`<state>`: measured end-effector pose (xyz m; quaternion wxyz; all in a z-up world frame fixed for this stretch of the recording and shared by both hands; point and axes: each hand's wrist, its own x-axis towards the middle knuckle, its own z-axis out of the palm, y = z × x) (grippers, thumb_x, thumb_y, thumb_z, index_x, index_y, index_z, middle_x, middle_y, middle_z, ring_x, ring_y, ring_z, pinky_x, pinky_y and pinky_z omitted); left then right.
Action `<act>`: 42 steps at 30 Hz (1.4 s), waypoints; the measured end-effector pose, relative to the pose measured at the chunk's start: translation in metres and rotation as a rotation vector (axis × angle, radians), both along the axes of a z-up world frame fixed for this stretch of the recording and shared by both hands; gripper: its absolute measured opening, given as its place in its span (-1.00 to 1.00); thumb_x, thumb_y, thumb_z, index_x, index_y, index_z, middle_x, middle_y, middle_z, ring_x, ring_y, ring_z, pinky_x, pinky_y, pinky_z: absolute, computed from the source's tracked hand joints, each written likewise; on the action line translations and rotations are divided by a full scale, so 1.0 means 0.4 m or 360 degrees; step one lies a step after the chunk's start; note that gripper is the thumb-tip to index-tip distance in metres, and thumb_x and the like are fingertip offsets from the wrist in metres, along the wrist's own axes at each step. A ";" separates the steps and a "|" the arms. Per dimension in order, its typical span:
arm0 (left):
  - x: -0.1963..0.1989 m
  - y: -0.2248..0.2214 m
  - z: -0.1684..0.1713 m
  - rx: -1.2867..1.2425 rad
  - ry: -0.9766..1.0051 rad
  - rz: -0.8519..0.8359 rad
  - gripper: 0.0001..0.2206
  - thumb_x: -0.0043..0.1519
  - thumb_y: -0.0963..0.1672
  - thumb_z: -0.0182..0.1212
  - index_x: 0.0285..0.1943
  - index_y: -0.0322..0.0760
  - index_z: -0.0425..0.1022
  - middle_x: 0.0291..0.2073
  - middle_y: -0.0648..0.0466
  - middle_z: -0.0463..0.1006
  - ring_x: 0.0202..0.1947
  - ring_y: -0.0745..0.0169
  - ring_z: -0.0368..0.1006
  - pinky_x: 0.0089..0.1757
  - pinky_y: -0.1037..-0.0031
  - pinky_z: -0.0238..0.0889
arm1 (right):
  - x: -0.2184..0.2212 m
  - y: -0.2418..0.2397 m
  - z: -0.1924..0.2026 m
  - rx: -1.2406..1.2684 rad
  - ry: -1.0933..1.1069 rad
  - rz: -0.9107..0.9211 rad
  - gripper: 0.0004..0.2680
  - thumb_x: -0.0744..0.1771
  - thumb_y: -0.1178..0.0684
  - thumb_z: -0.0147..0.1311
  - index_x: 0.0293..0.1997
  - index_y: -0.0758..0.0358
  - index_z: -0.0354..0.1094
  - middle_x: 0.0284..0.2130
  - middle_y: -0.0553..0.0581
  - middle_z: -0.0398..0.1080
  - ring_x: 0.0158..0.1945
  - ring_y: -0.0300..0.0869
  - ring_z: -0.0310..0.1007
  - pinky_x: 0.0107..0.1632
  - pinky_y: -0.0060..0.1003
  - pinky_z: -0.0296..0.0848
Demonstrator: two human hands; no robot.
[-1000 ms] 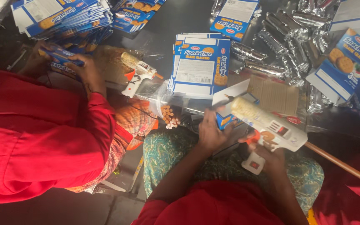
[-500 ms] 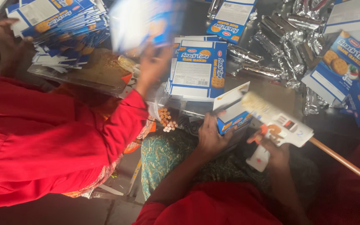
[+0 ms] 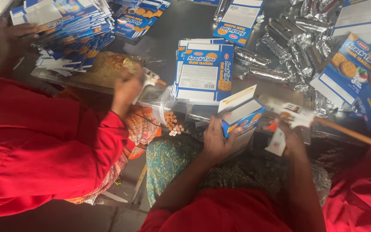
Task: The person sits on the floor and uses a hot glue gun to apply glue to the flaps of Snack Time cracker boxes, then folds and presses the flaps to seal them. The person handles multiple boxes one at a time, stacking sealed boxes to the side.
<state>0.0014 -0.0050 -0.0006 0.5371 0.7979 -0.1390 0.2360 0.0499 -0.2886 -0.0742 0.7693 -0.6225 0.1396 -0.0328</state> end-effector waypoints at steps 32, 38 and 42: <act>0.276 0.040 -0.096 0.1109 -0.0274 0.0165 -0.35 0.03 -0.02 0.27 0.32 -0.42 0.37 0.32 -0.23 0.36 0.39 -0.27 0.05 0.23 -0.16 -0.07 | 0.039 -0.305 -0.022 -0.1317 -0.0473 -0.0287 -0.72 0.37 0.10 0.05 0.24 0.21 0.44 -0.18 0.18 0.46 -0.19 0.01 0.43 -0.14 -0.05 0.39; 0.361 -0.003 -0.171 0.1266 -0.0385 0.0281 -0.65 0.22 -0.17 0.18 0.21 -0.27 0.48 0.25 -0.01 0.50 0.35 0.05 0.34 0.29 0.05 0.13 | 0.060 -0.382 -0.062 -0.2910 -0.0596 -0.0157 -0.89 0.32 0.01 0.24 -0.27 0.18 0.58 -0.32 0.20 0.53 -0.17 0.05 0.53 0.00 0.01 0.49; 0.333 0.024 -0.138 0.1022 -0.0516 0.0243 -0.64 0.19 -0.20 0.16 0.19 -0.31 0.51 0.16 -0.02 0.54 0.21 0.04 0.45 0.23 0.06 0.20 | 0.030 -0.329 -0.011 -0.2717 -0.0586 -0.0195 -0.89 0.30 0.03 0.26 -0.13 0.08 0.56 -0.20 0.13 0.55 -0.12 -0.02 0.56 0.00 -0.06 0.52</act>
